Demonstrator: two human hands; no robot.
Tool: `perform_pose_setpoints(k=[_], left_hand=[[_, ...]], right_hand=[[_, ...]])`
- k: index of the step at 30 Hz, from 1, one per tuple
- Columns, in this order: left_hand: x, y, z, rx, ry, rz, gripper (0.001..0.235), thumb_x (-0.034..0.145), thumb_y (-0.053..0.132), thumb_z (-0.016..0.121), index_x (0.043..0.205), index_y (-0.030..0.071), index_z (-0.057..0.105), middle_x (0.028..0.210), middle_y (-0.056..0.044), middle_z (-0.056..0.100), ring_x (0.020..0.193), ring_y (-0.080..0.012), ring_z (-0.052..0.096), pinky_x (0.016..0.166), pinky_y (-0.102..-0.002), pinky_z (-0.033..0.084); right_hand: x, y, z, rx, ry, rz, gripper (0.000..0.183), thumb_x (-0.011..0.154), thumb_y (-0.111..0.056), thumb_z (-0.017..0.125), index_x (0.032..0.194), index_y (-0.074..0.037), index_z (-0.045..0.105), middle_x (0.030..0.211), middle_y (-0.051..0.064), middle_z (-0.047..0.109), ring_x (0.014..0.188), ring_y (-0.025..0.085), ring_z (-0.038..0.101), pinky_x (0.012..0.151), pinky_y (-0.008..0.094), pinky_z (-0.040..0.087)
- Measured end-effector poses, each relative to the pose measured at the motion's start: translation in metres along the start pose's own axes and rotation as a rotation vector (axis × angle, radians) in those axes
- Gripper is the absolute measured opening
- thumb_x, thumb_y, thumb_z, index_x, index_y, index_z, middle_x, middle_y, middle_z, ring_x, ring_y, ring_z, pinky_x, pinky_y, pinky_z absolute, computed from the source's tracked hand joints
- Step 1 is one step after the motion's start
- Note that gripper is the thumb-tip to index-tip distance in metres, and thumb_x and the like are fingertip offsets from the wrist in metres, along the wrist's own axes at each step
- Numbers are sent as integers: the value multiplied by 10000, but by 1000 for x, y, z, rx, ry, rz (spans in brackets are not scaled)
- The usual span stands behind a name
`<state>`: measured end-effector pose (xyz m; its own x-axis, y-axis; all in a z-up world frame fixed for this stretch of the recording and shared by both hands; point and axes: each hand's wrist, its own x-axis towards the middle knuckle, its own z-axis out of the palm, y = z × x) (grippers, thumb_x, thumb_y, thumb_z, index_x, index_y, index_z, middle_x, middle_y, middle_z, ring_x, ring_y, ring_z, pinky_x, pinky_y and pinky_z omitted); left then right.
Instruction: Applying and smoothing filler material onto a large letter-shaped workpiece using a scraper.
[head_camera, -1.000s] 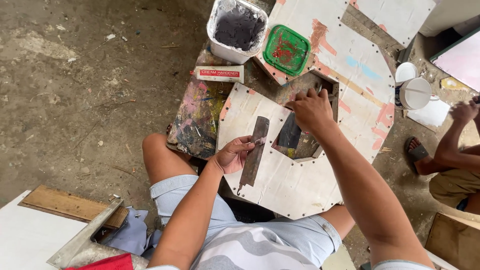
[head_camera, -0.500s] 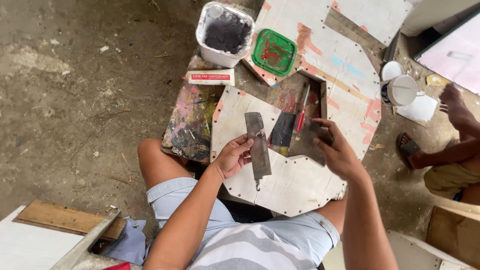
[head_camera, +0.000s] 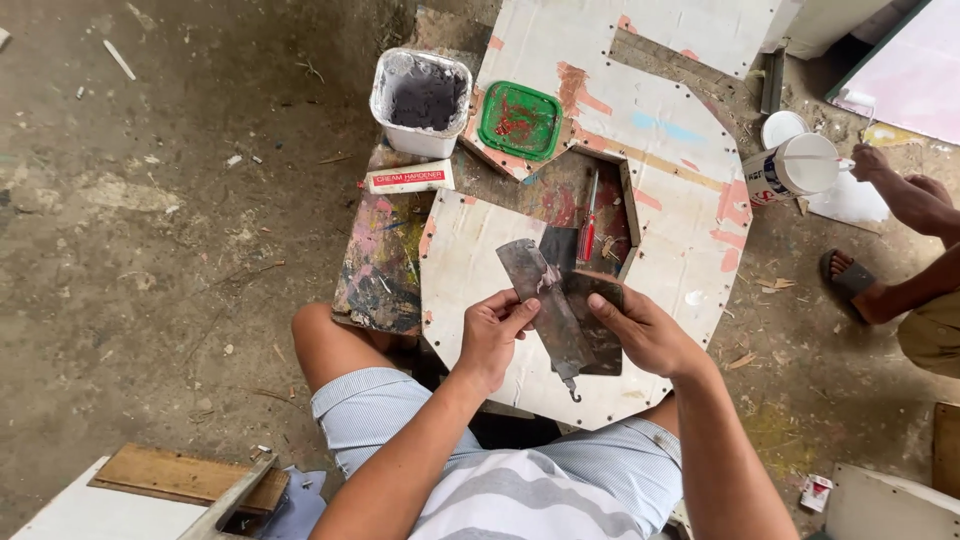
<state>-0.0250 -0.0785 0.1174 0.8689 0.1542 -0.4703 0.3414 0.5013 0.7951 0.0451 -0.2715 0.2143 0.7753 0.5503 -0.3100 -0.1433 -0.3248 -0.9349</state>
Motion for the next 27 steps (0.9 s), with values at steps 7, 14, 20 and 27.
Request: perform_pose_setpoints(k=[7,14,20,27], left_hand=[[-7,14,3,-130,60,-10,146,903,174,800,998,69,766,738,-18,707,668,-118,710,615,-200,588],[-7,42,3,-154,43,97,155,881,150,809,979,39,765,820,-55,737,783,-156,714,785,-373,653],[-23,50,21,-98,45,134,135,899,141,809,926,17,761,725,-55,705,751,-219,776,737,-408,670],[-25,49,19,-134,-1,185,124,915,106,783,920,-13,748,708,-36,667,750,-217,772,728,-411,671]], right_hand=[[-27,-64,-19,-277,-259,319,470,1032,-353,482,1259,-23,727,951,255,797,867,390,766,903,544,564],[-46,-1,-41,294,568,171,272,1028,-222,590,1207,-17,599,944,124,603,860,247,624,750,418,560],[-24,23,28,544,497,78,268,995,-142,606,1220,-6,652,830,211,706,722,262,717,657,435,617],[-18,38,38,611,489,134,222,987,-143,627,1161,-6,651,759,188,658,653,251,717,554,405,611]])
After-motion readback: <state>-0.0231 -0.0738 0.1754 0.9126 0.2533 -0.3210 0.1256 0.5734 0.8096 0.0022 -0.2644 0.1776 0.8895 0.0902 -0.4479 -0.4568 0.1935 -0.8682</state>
